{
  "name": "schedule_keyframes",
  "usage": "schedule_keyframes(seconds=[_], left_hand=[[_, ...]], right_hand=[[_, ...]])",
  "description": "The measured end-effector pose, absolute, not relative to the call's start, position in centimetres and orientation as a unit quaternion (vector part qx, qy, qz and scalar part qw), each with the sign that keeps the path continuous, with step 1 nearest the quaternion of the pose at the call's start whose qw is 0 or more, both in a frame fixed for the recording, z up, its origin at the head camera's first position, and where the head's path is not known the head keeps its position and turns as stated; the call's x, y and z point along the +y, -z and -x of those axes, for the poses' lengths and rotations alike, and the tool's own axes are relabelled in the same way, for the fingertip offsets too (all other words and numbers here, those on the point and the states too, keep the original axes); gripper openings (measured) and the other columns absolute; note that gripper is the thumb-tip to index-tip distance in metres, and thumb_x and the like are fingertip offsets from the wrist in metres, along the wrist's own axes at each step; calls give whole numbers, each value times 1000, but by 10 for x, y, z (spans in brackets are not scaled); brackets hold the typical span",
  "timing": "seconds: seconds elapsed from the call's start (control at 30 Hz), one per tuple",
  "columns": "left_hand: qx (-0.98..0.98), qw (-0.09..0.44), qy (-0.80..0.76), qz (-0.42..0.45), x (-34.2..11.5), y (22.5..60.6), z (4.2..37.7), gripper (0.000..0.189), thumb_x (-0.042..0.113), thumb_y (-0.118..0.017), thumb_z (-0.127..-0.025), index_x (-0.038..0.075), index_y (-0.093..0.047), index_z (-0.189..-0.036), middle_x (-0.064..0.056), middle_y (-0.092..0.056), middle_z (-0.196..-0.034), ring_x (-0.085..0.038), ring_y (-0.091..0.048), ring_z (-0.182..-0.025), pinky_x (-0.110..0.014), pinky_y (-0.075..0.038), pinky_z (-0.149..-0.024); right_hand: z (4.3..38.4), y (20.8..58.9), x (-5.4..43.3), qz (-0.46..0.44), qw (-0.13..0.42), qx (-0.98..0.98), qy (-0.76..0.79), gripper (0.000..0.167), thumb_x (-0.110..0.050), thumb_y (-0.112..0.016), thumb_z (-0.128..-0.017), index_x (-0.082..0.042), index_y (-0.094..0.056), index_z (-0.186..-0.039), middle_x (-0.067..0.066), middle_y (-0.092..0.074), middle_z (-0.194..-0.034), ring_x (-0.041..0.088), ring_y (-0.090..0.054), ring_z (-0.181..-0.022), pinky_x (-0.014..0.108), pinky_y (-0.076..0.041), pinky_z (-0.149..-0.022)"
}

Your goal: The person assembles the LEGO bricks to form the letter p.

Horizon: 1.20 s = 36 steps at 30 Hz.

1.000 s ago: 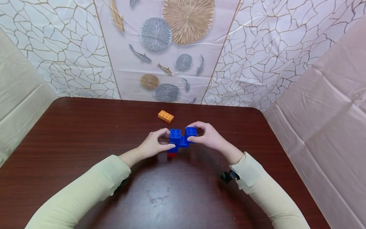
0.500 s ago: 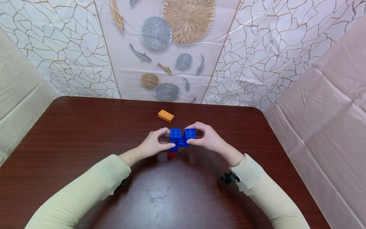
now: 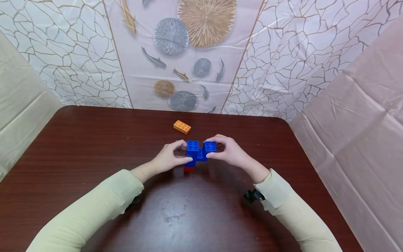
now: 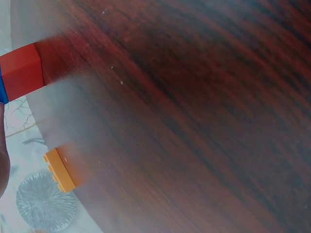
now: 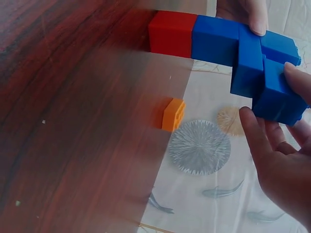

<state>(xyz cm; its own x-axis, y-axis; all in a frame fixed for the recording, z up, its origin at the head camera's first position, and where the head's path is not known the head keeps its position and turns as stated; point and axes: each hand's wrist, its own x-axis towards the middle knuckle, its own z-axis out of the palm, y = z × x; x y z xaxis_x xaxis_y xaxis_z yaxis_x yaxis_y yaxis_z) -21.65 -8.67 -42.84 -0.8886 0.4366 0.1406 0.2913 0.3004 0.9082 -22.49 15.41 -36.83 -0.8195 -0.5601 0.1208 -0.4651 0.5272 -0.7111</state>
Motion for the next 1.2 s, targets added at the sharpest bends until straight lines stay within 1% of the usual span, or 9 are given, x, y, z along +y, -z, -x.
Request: schedule_keyframes(seconds=[0.1,0.23,0.33,0.43,0.57,0.67,0.77,0.93,1.2], left_hand=[[802,66,-547,-229,-87,428,216,30,17,-73,-81,7,-55,-104,-12,-61,-103,-24,-60,-99,-32,-56,-81],[801,67,-549,-229,-86,426,216,31,17,-73,-81,7,-54,-104,-12,-61,-103,-23,-60,-98,-32,-55,-81],[802,69,-548,-229,-84,426,215,31,17,-73,-82,7,-54,-105,-13,-61,-104,-24,-60,-99,-33,-55,-82],[802,70,-548,-226,-84,426,215,31,17,-72,-82,6,-53,-105,-14,-61,-105,-25,-60,-100,-34,-55,-82],[802,68,-549,-224,-83,426,214,31,16,-72,-82,5,-53,-105,-15,-61,-105,-26,-60,-99,-36,-55,-83],[804,67,-546,-226,-83,426,215,31,16,-72,-82,6,-53,-104,-14,-61,-104,-25,-61,-98,-34,-55,-82],[807,67,-541,-228,-82,425,215,30,17,-72,-82,7,-53,-103,-13,-62,-104,-24,-61,-98,-32,-55,-82],[808,70,-539,-227,-83,423,214,30,15,-71,-82,6,-53,-105,-15,-62,-105,-27,-61,-100,-35,-55,-83],[812,65,-534,-227,-86,424,213,30,17,-72,-82,8,-53,-103,-12,-62,-104,-25,-61,-100,-34,-55,-83]], right_hand=[[225,367,153,292,66,875,380,43,-16,-76,-78,-5,-62,-117,12,-62,-103,24,-59,-89,38,-55,-82],[225,365,154,288,78,877,377,44,-16,-75,-79,-5,-60,-118,12,-62,-107,26,-58,-93,42,-54,-84],[224,363,156,285,83,877,379,45,-16,-74,-80,-6,-58,-121,12,-61,-113,26,-57,-98,46,-52,-87],[223,359,158,279,77,873,393,44,-17,-74,-80,-7,-59,-120,11,-62,-115,25,-56,-101,50,-49,-90],[223,356,161,280,59,871,399,35,-17,-73,-81,-7,-64,-113,9,-65,-109,22,-56,-96,47,-48,-88],[222,356,161,285,52,870,398,30,-18,-73,-81,-8,-66,-109,7,-65,-104,20,-55,-92,45,-49,-84],[222,357,161,289,48,867,404,29,-17,-73,-82,-8,-67,-109,7,-65,-101,19,-54,-91,48,-49,-83],[224,359,161,293,48,865,405,30,-18,-73,-81,-9,-67,-109,6,-63,-98,19,-54,-91,50,-49,-84],[223,358,158,299,47,871,387,31,-18,-73,-81,-9,-67,-110,5,-62,-95,18,-55,-89,39,-53,-79]])
